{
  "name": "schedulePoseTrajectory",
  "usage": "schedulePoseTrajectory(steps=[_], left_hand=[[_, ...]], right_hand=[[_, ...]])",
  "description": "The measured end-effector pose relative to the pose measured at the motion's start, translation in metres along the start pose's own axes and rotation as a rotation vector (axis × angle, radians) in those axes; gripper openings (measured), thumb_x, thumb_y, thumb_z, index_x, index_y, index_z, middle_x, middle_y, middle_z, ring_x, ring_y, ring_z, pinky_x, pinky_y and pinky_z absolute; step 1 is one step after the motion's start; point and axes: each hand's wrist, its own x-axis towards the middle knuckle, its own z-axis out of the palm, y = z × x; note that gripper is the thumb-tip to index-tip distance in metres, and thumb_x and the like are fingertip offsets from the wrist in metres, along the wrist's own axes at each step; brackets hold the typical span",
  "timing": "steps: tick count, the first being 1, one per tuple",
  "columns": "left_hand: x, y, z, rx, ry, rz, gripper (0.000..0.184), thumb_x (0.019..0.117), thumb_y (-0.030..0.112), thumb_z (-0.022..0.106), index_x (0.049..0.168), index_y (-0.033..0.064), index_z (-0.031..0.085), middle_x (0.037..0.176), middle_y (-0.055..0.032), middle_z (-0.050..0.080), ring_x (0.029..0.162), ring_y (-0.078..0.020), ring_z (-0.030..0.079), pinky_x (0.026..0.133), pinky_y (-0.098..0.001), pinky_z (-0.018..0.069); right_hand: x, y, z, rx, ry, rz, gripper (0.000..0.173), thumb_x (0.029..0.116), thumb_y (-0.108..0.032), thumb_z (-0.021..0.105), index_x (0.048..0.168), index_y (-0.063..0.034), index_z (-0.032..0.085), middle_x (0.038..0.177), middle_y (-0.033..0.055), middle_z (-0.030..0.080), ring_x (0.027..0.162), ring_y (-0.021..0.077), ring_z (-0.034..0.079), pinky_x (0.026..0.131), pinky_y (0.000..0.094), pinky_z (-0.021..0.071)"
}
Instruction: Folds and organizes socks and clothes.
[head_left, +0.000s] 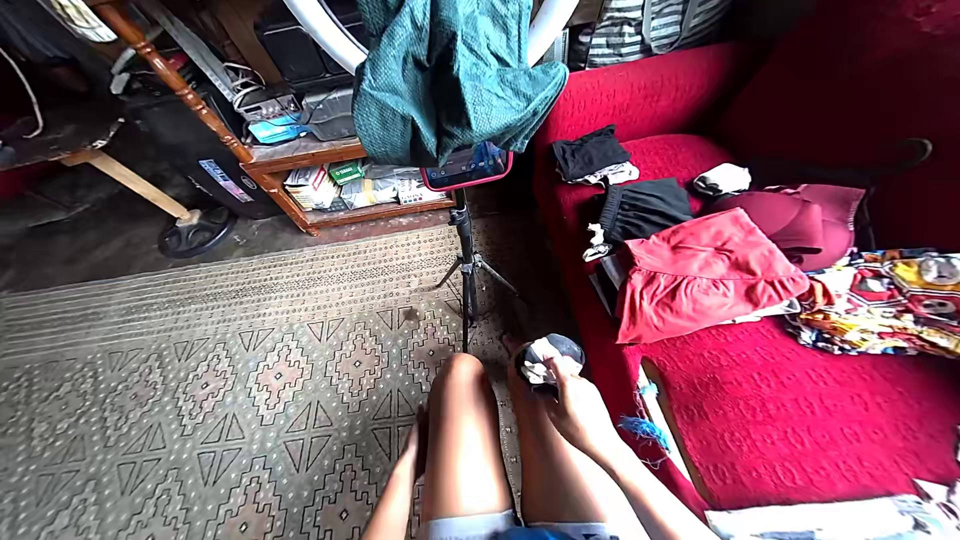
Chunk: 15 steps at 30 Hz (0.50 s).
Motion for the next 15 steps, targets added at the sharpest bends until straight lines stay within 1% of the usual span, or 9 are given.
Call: schedulePoseTrajectory(steps=[1,3,4,6,8,9,11,13,15], left_hand=[[-0.016,0.021,0.007,0.037,-0.017,0.032,0.064,0.1096,0.054,0.025,0.141,0.0066,0.055,0.133,-0.0181,0.064,0.120,-0.0290,0.062,0.101,-0.0525,0.0493],[-0.031,0.051,0.017,0.099,-0.131,0.176,0.057,0.1108,0.046,0.032,0.153,0.0087,0.044,0.152,-0.0142,0.051,0.138,-0.0249,0.050,0.114,-0.0489,0.0404],[-0.038,0.063,0.022,0.134,-0.185,0.300,0.056,0.1108,0.040,0.035,0.155,0.0066,0.039,0.158,-0.0134,0.044,0.144,-0.0223,0.043,0.119,-0.0452,0.0352],[-0.058,0.086,0.037,0.171,-0.290,0.635,0.061,0.1067,0.036,0.041,0.155,-0.0010,0.036,0.161,-0.0151,0.039,0.149,-0.0195,0.036,0.122,-0.0382,0.0304],[-0.084,0.113,0.055,0.180,-0.428,0.945,0.088,0.1017,0.055,0.049,0.156,-0.0095,0.024,0.162,-0.0216,0.033,0.151,-0.0224,0.032,0.124,-0.0373,0.0279],[-0.097,0.125,0.063,0.200,-0.469,1.038,0.097,0.0978,0.064,0.052,0.154,-0.0111,0.026,0.159,-0.0231,0.037,0.149,-0.0243,0.036,0.124,-0.0390,0.0305],[-0.114,0.137,0.074,0.251,-0.456,1.057,0.086,0.0916,0.065,0.061,0.139,-0.0061,0.052,0.137,-0.0143,0.061,0.129,-0.0178,0.057,0.111,-0.0368,0.0468],[-0.114,0.137,0.082,0.323,-0.381,0.951,0.054,0.0901,0.053,0.068,0.111,0.0035,0.073,0.110,-0.0071,0.070,0.107,-0.0154,0.066,0.097,-0.0377,0.0544],[-0.120,0.134,0.095,0.350,-0.404,0.915,0.038,0.0948,0.039,0.065,0.104,0.0033,0.074,0.103,-0.0050,0.071,0.100,-0.0107,0.067,0.093,-0.0325,0.0560]], right_hand=[[-0.001,-0.003,-0.001,0.040,0.034,-0.025,0.039,0.0933,-0.019,0.064,0.128,-0.0036,0.060,0.102,0.0189,0.071,0.096,0.0377,0.071,0.083,0.0567,0.0550],[0.000,-0.008,0.004,0.139,0.122,-0.150,0.035,0.0926,-0.023,0.064,0.121,-0.0028,0.062,0.089,0.0136,0.071,0.087,0.0315,0.071,0.079,0.0532,0.0558],[0.001,-0.009,0.007,0.211,0.128,-0.217,0.034,0.0944,-0.028,0.064,0.118,-0.0045,0.062,0.088,0.0090,0.070,0.087,0.0244,0.070,0.079,0.0472,0.0569],[0.001,-0.020,0.006,0.473,0.029,-0.297,0.037,0.0990,-0.037,0.063,0.118,-0.0055,0.062,0.101,0.0044,0.068,0.099,0.0122,0.064,0.092,0.0354,0.0529],[-0.001,-0.037,-0.003,0.809,-0.101,-0.368,0.031,0.1020,-0.028,0.062,0.121,-0.0040,0.058,0.104,0.0003,0.070,0.097,0.0036,0.067,0.088,0.0244,0.0568],[-0.002,-0.041,-0.008,0.945,-0.151,-0.393,0.028,0.1030,-0.022,0.061,0.123,-0.0026,0.056,0.107,0.0014,0.071,0.099,0.0050,0.068,0.090,0.0251,0.0575],[0.000,-0.038,-0.014,1.105,-0.155,-0.382,0.030,0.1034,-0.017,0.059,0.128,-0.0005,0.056,0.110,0.0056,0.072,0.101,0.0120,0.070,0.091,0.0319,0.0597],[0.006,-0.027,-0.024,1.157,-0.075,-0.309,0.026,0.1021,-0.012,0.059,0.124,0.0011,0.059,0.107,0.0080,0.072,0.098,0.0163,0.071,0.088,0.0351,0.0607],[0.008,-0.010,-0.031,1.103,0.056,-0.231,0.017,0.1001,-0.011,0.060,0.114,-0.0016,0.060,0.096,0.0033,0.073,0.089,0.0120,0.072,0.081,0.0309,0.0613]])
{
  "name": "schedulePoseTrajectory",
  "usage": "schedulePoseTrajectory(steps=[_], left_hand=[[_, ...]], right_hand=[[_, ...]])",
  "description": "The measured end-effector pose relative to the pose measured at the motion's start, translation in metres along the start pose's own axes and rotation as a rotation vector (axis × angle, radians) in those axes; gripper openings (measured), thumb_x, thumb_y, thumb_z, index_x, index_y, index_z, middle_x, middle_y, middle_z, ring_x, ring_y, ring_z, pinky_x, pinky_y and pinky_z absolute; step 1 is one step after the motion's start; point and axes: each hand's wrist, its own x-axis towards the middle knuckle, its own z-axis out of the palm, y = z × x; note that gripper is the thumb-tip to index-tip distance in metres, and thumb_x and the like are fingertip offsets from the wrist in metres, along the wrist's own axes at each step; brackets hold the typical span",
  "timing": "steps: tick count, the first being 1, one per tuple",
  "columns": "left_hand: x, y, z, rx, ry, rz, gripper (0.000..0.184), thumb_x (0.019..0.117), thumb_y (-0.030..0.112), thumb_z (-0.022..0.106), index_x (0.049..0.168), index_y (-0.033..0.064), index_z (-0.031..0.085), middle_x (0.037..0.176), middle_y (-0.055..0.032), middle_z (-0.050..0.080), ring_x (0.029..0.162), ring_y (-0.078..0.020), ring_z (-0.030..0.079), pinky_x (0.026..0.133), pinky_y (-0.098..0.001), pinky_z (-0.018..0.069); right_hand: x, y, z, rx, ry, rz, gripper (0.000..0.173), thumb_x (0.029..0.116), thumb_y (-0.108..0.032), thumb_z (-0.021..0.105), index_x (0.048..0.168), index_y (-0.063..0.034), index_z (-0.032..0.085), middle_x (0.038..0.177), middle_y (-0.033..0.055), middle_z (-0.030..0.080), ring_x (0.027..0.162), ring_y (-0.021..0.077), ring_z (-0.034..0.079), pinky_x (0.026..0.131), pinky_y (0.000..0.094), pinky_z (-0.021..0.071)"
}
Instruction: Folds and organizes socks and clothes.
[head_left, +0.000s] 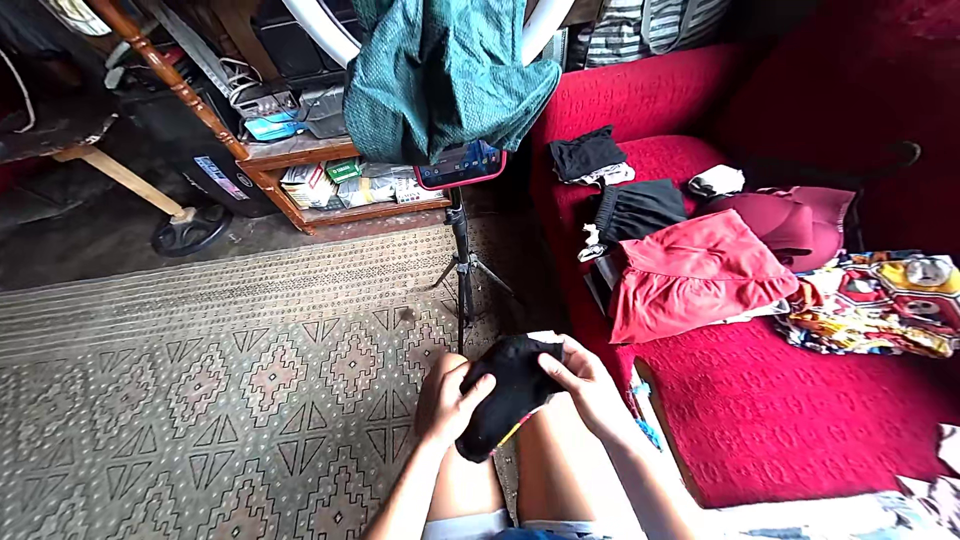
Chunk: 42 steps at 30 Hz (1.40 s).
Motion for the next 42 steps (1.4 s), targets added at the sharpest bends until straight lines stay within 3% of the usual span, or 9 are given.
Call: schedulePoseTrajectory(steps=[6,10,14,18,20,24,26,31,42], left_hand=[[-0.020,-0.028,0.056,0.004,-0.240,-0.233,0.065,0.0808,0.032,0.082,0.130,-0.0042,0.061,0.119,-0.0144,0.071,0.112,-0.0159,0.068,0.102,-0.0366,0.0545],[-0.026,-0.044,0.064,-0.205,-0.052,-0.390,0.042,0.0914,0.018,0.069,0.126,-0.0039,0.064,0.117,-0.0151,0.070,0.109,-0.0167,0.067,0.100,-0.0370,0.0536],[-0.033,-0.029,0.060,-0.406,0.117,-0.472,0.035,0.1016,0.012,0.057,0.134,-0.0021,0.058,0.122,-0.0155,0.067,0.107,-0.0193,0.067,0.092,-0.0399,0.0574],[-0.027,-0.008,0.067,-0.496,0.153,-0.480,0.035,0.1055,0.010,0.052,0.139,0.0007,0.053,0.127,-0.0167,0.064,0.110,-0.0235,0.068,0.090,-0.0446,0.0600],[-0.026,-0.007,0.073,-0.520,0.137,-0.391,0.034,0.1041,0.007,0.051,0.136,-0.0021,0.054,0.125,-0.0154,0.064,0.110,-0.0203,0.067,0.094,-0.0406,0.0587],[-0.032,0.003,0.075,-0.556,-0.022,-0.232,0.039,0.0912,0.004,0.067,0.128,-0.0041,0.057,0.115,-0.0120,0.068,0.105,-0.0171,0.068,0.096,-0.0367,0.0569],[-0.039,0.023,0.072,-0.528,-0.166,-0.240,0.045,0.0828,0.004,0.076,0.123,-0.0041,0.058,0.108,-0.0096,0.071,0.100,-0.0150,0.070,0.091,-0.0346,0.0591],[-0.059,0.041,0.085,-0.419,-0.324,-0.192,0.040,0.0854,0.006,0.073,0.121,-0.0091,0.061,0.103,-0.0098,0.073,0.095,-0.0100,0.071,0.090,-0.0292,0.0583],[-0.067,0.030,0.089,-0.497,-0.292,-0.211,0.034,0.0944,0.004,0.062,0.126,-0.0088,0.058,0.110,-0.0106,0.072,0.102,-0.0117,0.070,0.095,-0.0309,0.0568]], right_hand=[[-0.021,0.032,-0.046,0.045,0.355,0.177,0.019,0.1061,-0.010,0.049,0.120,0.0002,0.057,0.096,0.0060,0.071,0.082,0.0119,0.072,0.072,0.0296,0.0622],[-0.033,0.038,-0.061,0.158,0.462,0.300,0.019,0.1062,-0.005,0.048,0.122,0.0009,0.056,0.095,0.0101,0.072,0.075,0.0166,0.073,0.063,0.0338,0.0636],[-0.040,0.045,-0.072,0.050,0.398,0.275,0.031,0.0991,0.002,0.053,0.130,0.0017,0.055,0.105,0.0097,0.071,0.085,0.0147,0.072,0.071,0.0316,0.0620],[-0.029,0.053,-0.072,-0.143,0.371,0.261,0.055,0.0914,-0.019,0.069,0.140,0.0010,0.052,0.124,0.0124,0.065,0.105,0.0128,0.066,0.088,0.0313,0.0578],[-0.021,0.055,-0.065,-0.208,0.448,0.191,0.054,0.0903,-0.025,0.072,0.134,0.0028,0.055,0.121,0.0134,0.065,0.105,0.0124,0.065,0.091,0.0307,0.0558],[-0.005,0.067,-0.052,-0.147,0.603,0.083,0.015,0.0995,-0.017,0.063,0.101,-0.0018,0.067,0.081,-0.0007,0.067,0.073,0.0029,0.065,0.071,0.0223,0.0566],[-0.001,0.075,-0.052,-0.186,0.637,0.073,0.021,0.1030,-0.020,0.059,0.087,-0.0068,0.064,0.067,-0.0057,0.060,0.061,0.0002,0.060,0.061,0.0210,0.0532],[0.006,0.094,-0.058,-0.393,0.644,0.000,0.019,0.1023,-0.015,0.057,0.093,-0.0027,0.068,0.076,-0.0048,0.063,0.071,-0.0044,0.059,0.069,0.0160,0.0495],[0.017,0.089,-0.097,-0.684,0.716,0.075,0.026,0.1050,-0.022,0.054,0.106,0.0002,0.068,0.086,0.0114,0.067,0.083,0.0202,0.065,0.079,0.0452,0.0507]])
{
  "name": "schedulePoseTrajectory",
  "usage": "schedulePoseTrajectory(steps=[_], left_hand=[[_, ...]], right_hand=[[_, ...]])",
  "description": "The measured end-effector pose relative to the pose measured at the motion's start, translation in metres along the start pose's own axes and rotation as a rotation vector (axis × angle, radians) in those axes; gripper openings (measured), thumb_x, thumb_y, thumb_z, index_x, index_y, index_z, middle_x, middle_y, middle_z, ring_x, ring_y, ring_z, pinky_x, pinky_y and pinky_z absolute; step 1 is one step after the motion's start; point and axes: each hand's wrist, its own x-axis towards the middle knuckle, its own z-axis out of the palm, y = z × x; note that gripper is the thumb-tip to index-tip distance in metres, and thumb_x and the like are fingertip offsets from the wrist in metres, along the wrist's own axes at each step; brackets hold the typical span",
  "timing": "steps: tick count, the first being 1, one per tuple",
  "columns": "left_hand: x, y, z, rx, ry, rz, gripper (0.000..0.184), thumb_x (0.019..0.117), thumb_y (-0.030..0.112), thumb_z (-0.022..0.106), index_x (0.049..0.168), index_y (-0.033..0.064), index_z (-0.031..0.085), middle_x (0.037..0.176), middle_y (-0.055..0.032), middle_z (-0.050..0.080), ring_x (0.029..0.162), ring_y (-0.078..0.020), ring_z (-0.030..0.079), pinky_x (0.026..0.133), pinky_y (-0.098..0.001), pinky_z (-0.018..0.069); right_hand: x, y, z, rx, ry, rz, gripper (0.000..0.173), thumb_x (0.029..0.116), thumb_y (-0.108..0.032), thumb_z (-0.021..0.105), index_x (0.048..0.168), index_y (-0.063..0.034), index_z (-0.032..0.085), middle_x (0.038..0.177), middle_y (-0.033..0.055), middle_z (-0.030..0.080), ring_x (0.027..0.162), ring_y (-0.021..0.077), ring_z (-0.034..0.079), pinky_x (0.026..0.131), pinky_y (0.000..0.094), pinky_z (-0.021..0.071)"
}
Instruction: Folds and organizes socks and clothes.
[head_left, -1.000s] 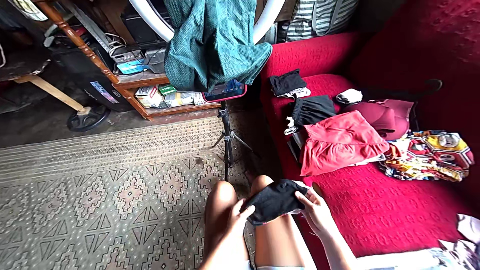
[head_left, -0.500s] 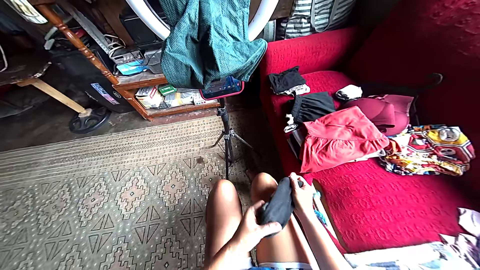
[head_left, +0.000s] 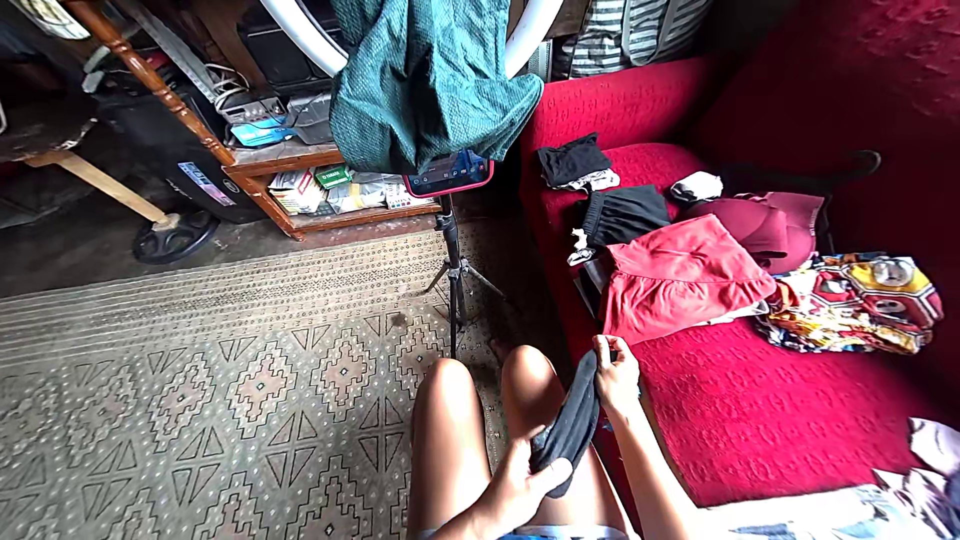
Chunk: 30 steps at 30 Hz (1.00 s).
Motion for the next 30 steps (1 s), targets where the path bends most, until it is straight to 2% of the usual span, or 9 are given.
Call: schedulePoseTrajectory(steps=[4,7,10,15,19,22,25,28,30], left_hand=[[0.016,-0.014,-0.027,-0.010,0.194,-0.034,0.040,0.0908,0.004,0.067,0.128,-0.0076,0.057,0.115,-0.0135,0.070,0.106,-0.0158,0.069,0.097,-0.0343,0.0569],[0.024,-0.034,-0.048,0.039,0.467,-0.169,0.051,0.0945,0.013,0.068,0.140,-0.0009,0.049,0.125,-0.0181,0.064,0.109,-0.0235,0.067,0.090,-0.0421,0.0592],[0.028,-0.048,-0.063,0.221,0.563,-0.158,0.063,0.0962,0.016,0.069,0.147,-0.0003,0.036,0.132,-0.0211,0.060,0.104,-0.0232,0.068,0.080,-0.0390,0.0592],[0.021,-0.055,-0.063,0.319,0.397,-0.200,0.066,0.0910,0.034,0.074,0.140,-0.0034,0.050,0.129,-0.0209,0.061,0.113,-0.0239,0.065,0.097,-0.0391,0.0561],[0.024,-0.056,-0.064,0.186,0.419,-0.247,0.050,0.0892,0.023,0.077,0.127,-0.0046,0.060,0.112,-0.0166,0.071,0.099,-0.0203,0.071,0.090,-0.0381,0.0595],[0.027,-0.043,-0.062,0.384,0.431,-0.064,0.044,0.0839,0.022,0.078,0.116,-0.0056,0.067,0.109,-0.0143,0.071,0.101,-0.0146,0.069,0.091,-0.0326,0.0572],[0.031,-0.034,-0.061,0.500,0.419,0.210,0.031,0.0814,0.023,0.077,0.094,-0.0037,0.068,0.109,-0.0133,0.067,0.102,-0.0101,0.064,0.086,-0.0235,0.0552],[0.035,-0.029,-0.066,0.426,0.403,0.209,0.021,0.0817,0.017,0.076,0.088,0.0002,0.066,0.097,-0.0053,0.064,0.093,-0.0062,0.060,0.082,-0.0213,0.0511],[0.034,-0.028,-0.068,0.290,0.415,0.153,0.017,0.0813,0.010,0.077,0.087,0.0031,0.063,0.087,-0.0014,0.064,0.083,-0.0054,0.062,0.077,-0.0223,0.0528]], right_hand=[[-0.011,-0.003,-0.004,0.024,-0.047,0.003,0.031,0.1048,-0.027,0.053,0.107,-0.0001,0.067,0.087,0.0112,0.067,0.083,0.0210,0.065,0.079,0.0464,0.0508],[-0.020,-0.006,-0.006,0.073,-0.178,0.047,0.034,0.1055,-0.026,0.053,0.125,-0.0003,0.062,0.108,0.0155,0.069,0.097,0.0222,0.067,0.089,0.0446,0.0538],[-0.020,0.004,-0.003,0.050,-0.281,0.077,0.039,0.1022,-0.022,0.060,0.135,-0.0021,0.058,0.104,0.0177,0.068,0.084,0.0238,0.066,0.080,0.0456,0.0534],[-0.027,0.007,-0.010,0.193,-0.362,0.207,0.039,0.1043,-0.022,0.058,0.136,0.0006,0.055,0.132,0.0201,0.061,0.107,0.0238,0.065,0.092,0.0427,0.0536],[-0.037,-0.004,-0.017,0.355,-0.380,0.231,0.050,0.0935,-0.015,0.072,0.137,0.0000,0.053,0.130,0.0170,0.061,0.108,0.0182,0.064,0.091,0.0367,0.0559],[-0.040,-0.022,-0.028,0.368,-0.336,0.040,0.067,0.0779,-0.011,0.080,0.138,-0.0004,0.051,0.131,0.0137,0.061,0.110,0.0133,0.065,0.092,0.0305,0.0565],[-0.039,-0.033,-0.032,0.369,-0.287,-0.098,0.069,0.0760,-0.011,0.079,0.137,0.0004,0.050,0.126,0.0100,0.063,0.102,0.0063,0.065,0.088,0.0228,0.0563],[-0.039,-0.026,-0.031,0.359,-0.225,-0.112,0.064,0.0785,-0.009,0.076,0.136,0.0008,0.051,0.123,0.0105,0.063,0.102,0.0067,0.064,0.088,0.0237,0.0546],[-0.043,-0.026,-0.034,0.383,-0.153,-0.118,0.060,0.0788,-0.009,0.075,0.134,0.0007,0.053,0.108,0.0064,0.066,0.094,0.0058,0.065,0.084,0.0227,0.0562]])
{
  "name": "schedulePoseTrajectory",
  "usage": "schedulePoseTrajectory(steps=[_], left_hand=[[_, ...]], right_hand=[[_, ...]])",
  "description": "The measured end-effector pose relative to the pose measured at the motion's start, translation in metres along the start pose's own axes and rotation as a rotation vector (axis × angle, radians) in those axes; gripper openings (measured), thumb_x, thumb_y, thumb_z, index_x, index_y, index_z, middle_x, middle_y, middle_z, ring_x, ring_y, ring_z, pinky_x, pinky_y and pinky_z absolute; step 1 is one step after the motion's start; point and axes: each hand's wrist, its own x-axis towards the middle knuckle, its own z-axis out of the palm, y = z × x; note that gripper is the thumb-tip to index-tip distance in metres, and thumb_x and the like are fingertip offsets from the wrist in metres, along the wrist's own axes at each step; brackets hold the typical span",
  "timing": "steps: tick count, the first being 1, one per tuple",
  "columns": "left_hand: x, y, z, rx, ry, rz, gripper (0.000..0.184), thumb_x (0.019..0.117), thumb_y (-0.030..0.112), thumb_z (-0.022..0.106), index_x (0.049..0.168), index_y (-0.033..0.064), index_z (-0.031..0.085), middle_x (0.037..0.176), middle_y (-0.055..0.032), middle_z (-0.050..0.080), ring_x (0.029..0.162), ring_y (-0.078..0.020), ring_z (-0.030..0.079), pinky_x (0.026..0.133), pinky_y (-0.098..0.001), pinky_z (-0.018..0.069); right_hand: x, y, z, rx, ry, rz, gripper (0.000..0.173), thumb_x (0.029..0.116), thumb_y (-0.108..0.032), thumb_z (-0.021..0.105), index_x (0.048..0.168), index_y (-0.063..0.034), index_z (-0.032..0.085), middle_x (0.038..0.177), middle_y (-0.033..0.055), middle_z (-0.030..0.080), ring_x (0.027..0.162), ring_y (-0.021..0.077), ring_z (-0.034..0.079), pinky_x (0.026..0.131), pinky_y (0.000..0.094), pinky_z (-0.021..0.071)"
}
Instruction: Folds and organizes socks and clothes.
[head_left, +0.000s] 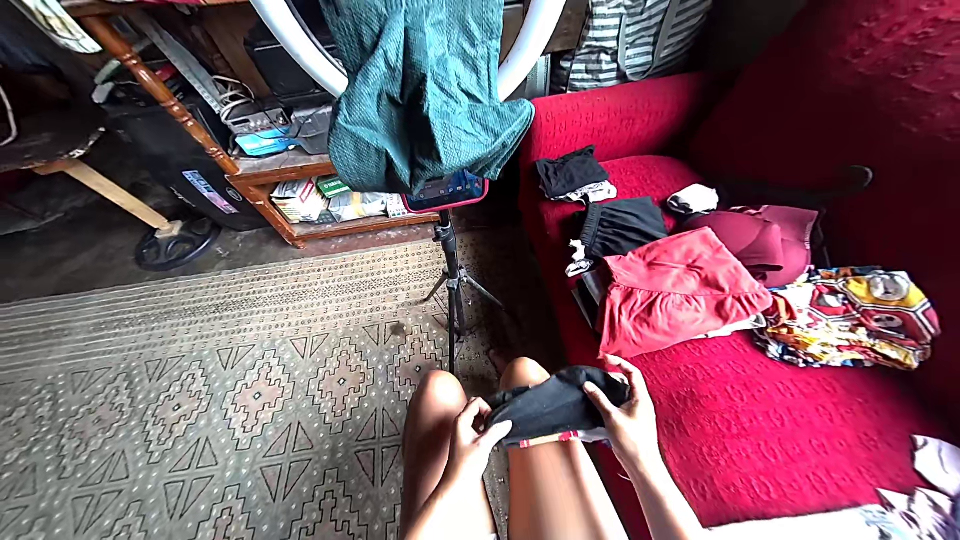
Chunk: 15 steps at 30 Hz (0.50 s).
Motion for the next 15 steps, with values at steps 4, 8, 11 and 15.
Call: schedulePoseTrajectory(steps=[4,8,11,15], left_hand=[[-0.009,0.004,-0.001,-0.128,0.043,-0.091,0.017,0.0804,-0.004,0.073,0.089,0.0033,0.061,0.082,-0.0013,0.064,0.074,-0.0075,0.063,0.069,-0.0243,0.0554],[0.003,-0.005,-0.003,-0.136,0.099,-0.120,0.028,0.0815,-0.004,0.070,0.105,0.0006,0.055,0.091,-0.0054,0.064,0.075,-0.0090,0.063,0.063,-0.0248,0.0540],[0.011,-0.019,-0.010,0.030,0.027,-0.240,0.046,0.0862,0.004,0.072,0.128,-0.0038,0.054,0.106,-0.0149,0.067,0.091,-0.0172,0.067,0.078,-0.0344,0.0575],[0.013,-0.013,-0.014,0.181,-0.154,-0.316,0.044,0.0924,0.015,0.071,0.132,-0.0021,0.061,0.120,-0.0189,0.068,0.107,-0.0228,0.068,0.095,-0.0414,0.0562]], right_hand=[[-0.013,-0.008,-0.006,-0.009,0.050,-0.102,0.049,0.0817,-0.008,0.071,0.127,0.0025,0.054,0.102,0.0009,0.065,0.091,-0.0002,0.064,0.083,0.0170,0.0551],[-0.012,-0.005,-0.006,-0.190,0.015,-0.243,0.042,0.0870,-0.011,0.069,0.125,0.0047,0.057,0.113,0.0089,0.067,0.102,0.0034,0.064,0.092,0.0199,0.0538],[-0.006,0.021,-0.003,-0.370,-0.139,-0.051,0.046,0.0897,-0.011,0.071,0.132,0.0006,0.058,0.109,0.0167,0.069,0.096,0.0233,0.069,0.088,0.0430,0.0570],[-0.002,0.029,-0.005,-0.236,-0.219,0.314,0.054,0.0953,-0.018,0.069,0.143,-0.0034,0.050,0.118,0.0197,0.067,0.098,0.0253,0.068,0.087,0.0450,0.0559]])
